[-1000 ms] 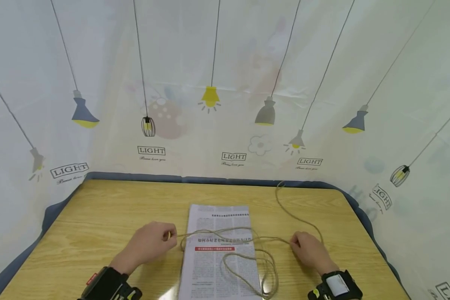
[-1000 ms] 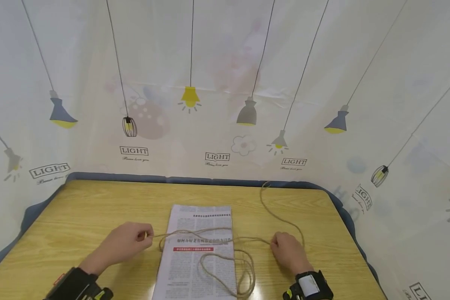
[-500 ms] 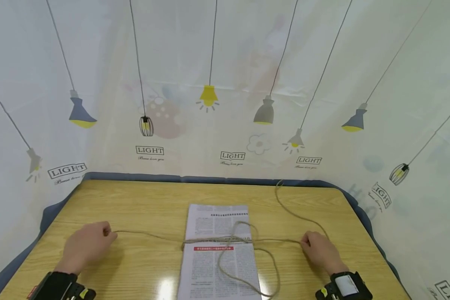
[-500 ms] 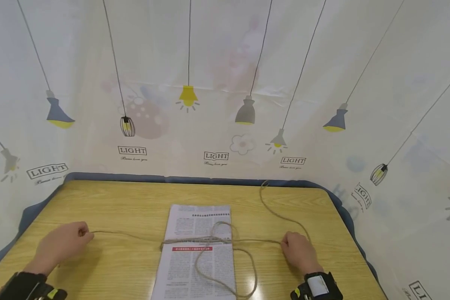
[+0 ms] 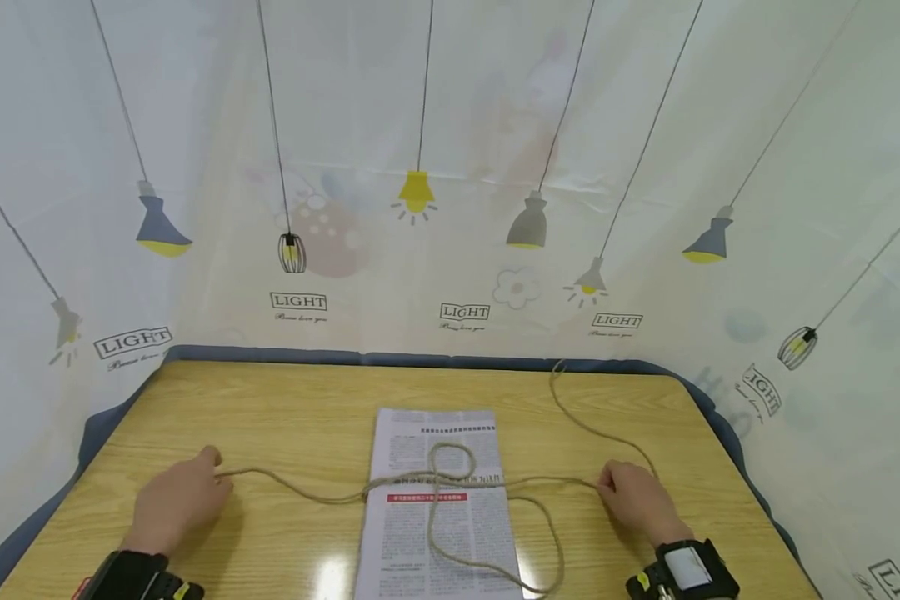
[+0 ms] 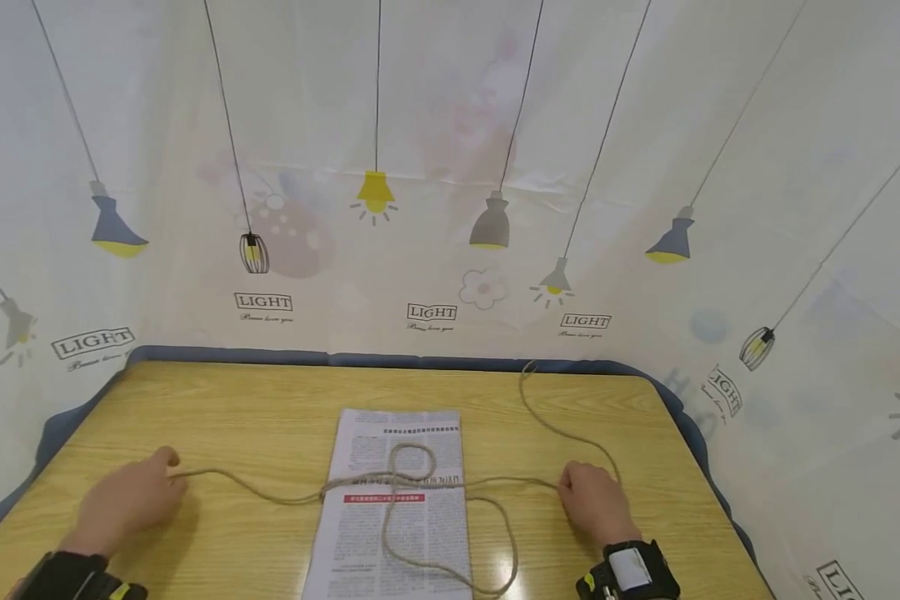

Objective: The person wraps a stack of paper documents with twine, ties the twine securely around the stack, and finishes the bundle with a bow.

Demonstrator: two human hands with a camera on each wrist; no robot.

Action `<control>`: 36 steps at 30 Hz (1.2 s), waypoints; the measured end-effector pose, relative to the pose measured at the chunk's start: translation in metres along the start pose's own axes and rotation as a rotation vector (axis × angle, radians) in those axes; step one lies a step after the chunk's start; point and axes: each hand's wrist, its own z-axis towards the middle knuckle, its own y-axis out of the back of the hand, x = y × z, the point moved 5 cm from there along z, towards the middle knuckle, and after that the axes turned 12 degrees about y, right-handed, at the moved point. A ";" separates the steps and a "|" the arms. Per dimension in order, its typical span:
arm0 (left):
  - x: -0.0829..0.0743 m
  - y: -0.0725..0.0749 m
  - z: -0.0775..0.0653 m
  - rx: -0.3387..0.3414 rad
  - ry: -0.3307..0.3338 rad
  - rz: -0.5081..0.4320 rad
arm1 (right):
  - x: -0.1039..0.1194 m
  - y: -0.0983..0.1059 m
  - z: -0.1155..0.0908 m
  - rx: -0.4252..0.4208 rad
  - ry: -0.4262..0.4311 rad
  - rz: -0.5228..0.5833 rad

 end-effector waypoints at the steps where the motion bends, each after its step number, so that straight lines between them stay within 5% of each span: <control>1: -0.013 -0.002 -0.004 -0.016 -0.044 -0.018 | 0.003 0.000 0.001 -0.003 0.006 -0.011; 8: -0.097 -0.030 -0.027 -0.040 -0.337 -0.128 | 0.043 0.003 0.018 -0.123 0.199 0.050; 15: -0.136 -0.052 -0.033 -0.060 -0.361 -0.129 | 0.085 -0.015 0.033 -0.056 0.428 0.223; 20: -0.147 -0.062 -0.035 0.031 -0.372 -0.185 | 0.093 -0.029 0.036 0.035 0.430 0.311; 25: -0.149 -0.063 -0.037 0.075 -0.414 -0.228 | 0.095 -0.029 0.037 0.000 0.421 0.321; 31: -0.142 -0.050 -0.037 0.024 -0.476 -0.249 | 0.090 -0.025 0.036 -0.035 0.379 0.343; 36: -0.114 -0.027 -0.031 -0.056 -0.376 -0.202 | 0.083 -0.021 0.035 -0.090 0.340 0.347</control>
